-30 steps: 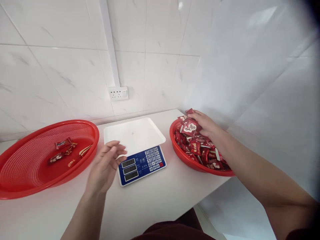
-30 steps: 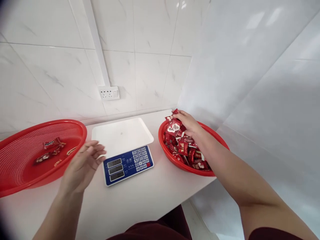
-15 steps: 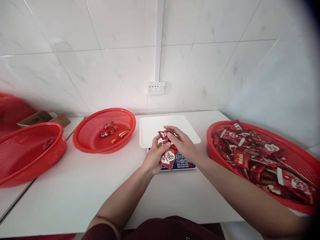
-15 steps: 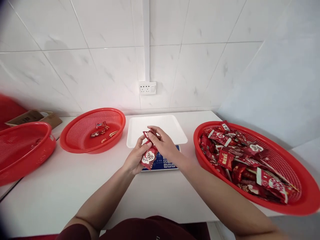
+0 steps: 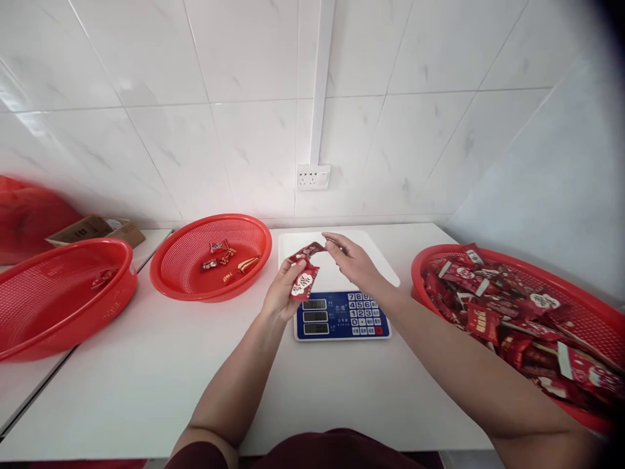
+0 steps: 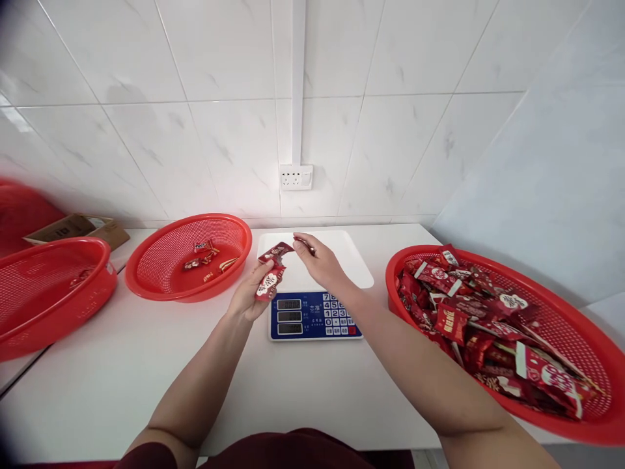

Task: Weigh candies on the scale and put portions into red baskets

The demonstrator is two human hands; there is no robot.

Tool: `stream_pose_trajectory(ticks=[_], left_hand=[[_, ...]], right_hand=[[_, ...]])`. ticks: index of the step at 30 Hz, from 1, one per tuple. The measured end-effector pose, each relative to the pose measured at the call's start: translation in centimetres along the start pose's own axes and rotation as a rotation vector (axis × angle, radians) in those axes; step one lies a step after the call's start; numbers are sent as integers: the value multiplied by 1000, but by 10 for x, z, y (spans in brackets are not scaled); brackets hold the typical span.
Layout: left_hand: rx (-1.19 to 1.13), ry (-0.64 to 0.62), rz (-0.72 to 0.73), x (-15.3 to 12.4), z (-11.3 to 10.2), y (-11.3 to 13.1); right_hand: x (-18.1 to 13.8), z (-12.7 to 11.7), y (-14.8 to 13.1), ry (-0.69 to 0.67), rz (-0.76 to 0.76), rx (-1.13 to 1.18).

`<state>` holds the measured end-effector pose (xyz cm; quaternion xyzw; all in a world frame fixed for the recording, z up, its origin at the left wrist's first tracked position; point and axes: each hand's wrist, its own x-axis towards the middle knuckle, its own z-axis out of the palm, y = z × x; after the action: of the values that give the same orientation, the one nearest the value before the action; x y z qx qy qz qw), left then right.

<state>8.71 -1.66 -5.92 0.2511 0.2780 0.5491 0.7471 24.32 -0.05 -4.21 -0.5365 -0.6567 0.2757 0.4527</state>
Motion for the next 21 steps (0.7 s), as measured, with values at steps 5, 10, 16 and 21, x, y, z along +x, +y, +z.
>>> stream_pose_trajectory(ticks=[5,10,16,21], left_hand=[[-71,41,46,-2,0,24],[-87,50,67,-5,-1,33],[-36,-4,59,-7,0,31],[53,-42,22,-7,1,23]], right_hand=[[16,-13,10,-67,159,-119],[24,-22,19,-15,285,-188],[27,-25,35,-18,300,-127],[17,-24,19,42,159,23]])
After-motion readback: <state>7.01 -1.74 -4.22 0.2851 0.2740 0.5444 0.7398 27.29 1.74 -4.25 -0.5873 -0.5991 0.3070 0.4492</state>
